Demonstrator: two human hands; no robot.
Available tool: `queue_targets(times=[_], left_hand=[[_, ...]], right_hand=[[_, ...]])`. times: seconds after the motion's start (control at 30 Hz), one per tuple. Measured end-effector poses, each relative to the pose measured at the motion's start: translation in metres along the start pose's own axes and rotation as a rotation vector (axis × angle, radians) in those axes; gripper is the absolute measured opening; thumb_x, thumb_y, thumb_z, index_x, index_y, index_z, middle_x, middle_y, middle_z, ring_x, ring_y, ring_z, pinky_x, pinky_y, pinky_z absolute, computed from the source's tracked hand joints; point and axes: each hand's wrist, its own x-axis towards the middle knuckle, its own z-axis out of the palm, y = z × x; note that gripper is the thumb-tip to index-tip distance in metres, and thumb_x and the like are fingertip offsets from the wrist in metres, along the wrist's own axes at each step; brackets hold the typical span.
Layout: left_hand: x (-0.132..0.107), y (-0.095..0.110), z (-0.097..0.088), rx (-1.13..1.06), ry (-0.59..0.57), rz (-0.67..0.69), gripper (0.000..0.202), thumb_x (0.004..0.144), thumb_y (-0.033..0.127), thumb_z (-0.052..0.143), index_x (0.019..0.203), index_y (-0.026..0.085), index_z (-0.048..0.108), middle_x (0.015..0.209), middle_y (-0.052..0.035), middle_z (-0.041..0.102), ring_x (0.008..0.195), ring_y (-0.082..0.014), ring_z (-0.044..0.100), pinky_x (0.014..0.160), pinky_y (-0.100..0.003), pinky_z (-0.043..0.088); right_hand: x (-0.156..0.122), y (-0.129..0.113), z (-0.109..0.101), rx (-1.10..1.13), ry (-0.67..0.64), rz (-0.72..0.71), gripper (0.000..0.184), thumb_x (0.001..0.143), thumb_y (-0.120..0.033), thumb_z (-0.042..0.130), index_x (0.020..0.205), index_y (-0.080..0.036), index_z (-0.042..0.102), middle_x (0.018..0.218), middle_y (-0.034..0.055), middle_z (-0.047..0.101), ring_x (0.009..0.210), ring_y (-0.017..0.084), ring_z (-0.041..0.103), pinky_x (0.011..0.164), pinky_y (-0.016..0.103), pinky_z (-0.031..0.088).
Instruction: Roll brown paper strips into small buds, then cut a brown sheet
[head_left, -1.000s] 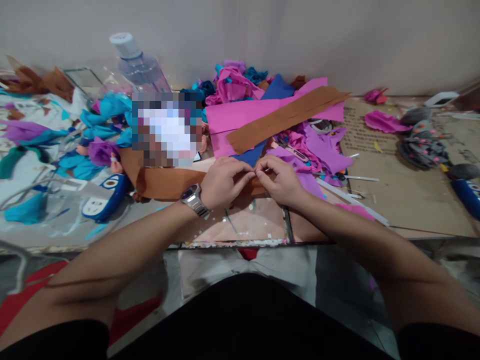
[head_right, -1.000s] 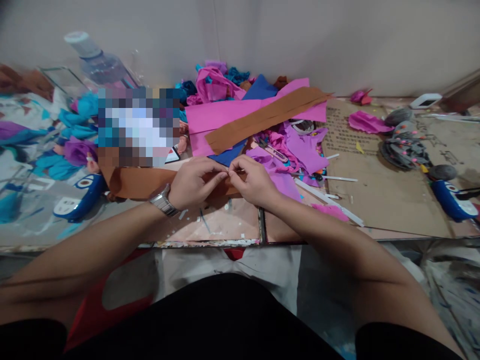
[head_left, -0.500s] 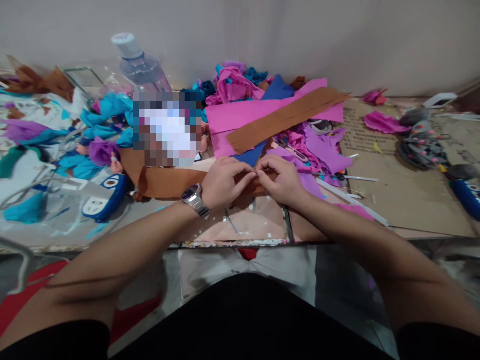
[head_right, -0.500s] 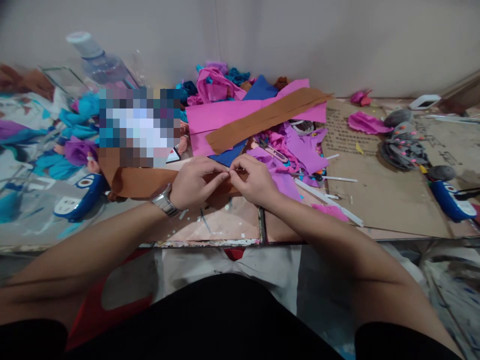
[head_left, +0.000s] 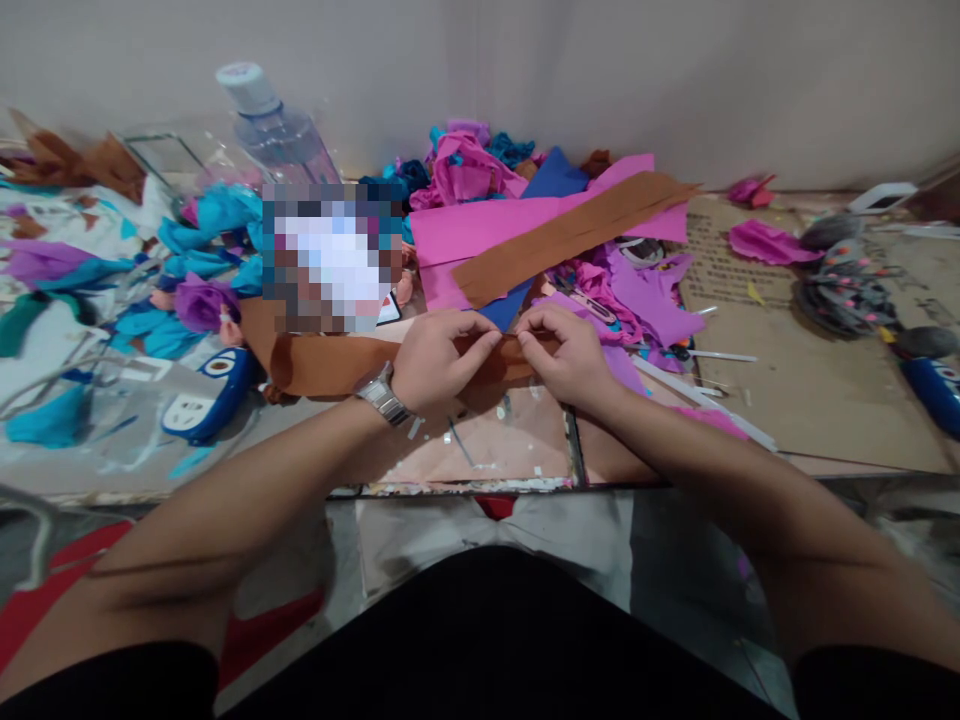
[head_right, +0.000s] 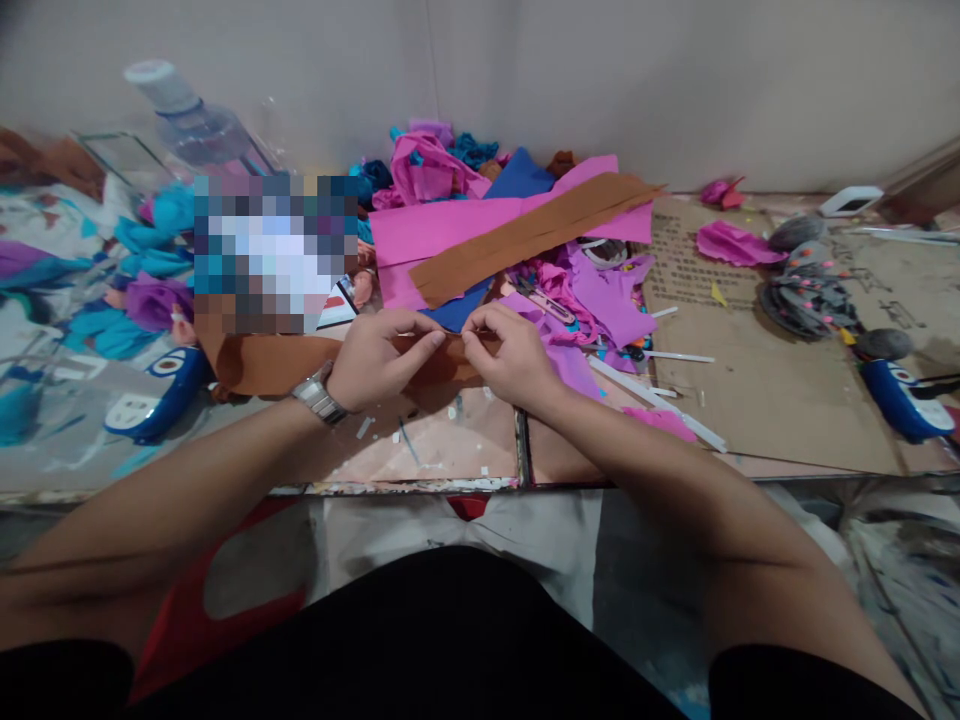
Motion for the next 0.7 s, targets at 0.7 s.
queue_targets(times=[0.7], left_hand=[[0.0015, -0.0053, 0.0008, -0.077, -0.097, 0.016, 0.023, 0.094, 0.035, 0.065, 0.091, 0.018, 0.081, 0.090, -0.0055, 0.081, 0.079, -0.0191, 0.072, 0.075, -0.032, 0.053]], right_hand=[[-0.0018, -0.0006, -0.0052, 0.024, -0.123, -0.093, 0.012, 0.091, -0.018, 0.062, 0.100, -0.022, 0.069, 0.104, 0.0074, 0.072, 0.099, 0.023, 0.067, 0.092, 0.041, 0.053]])
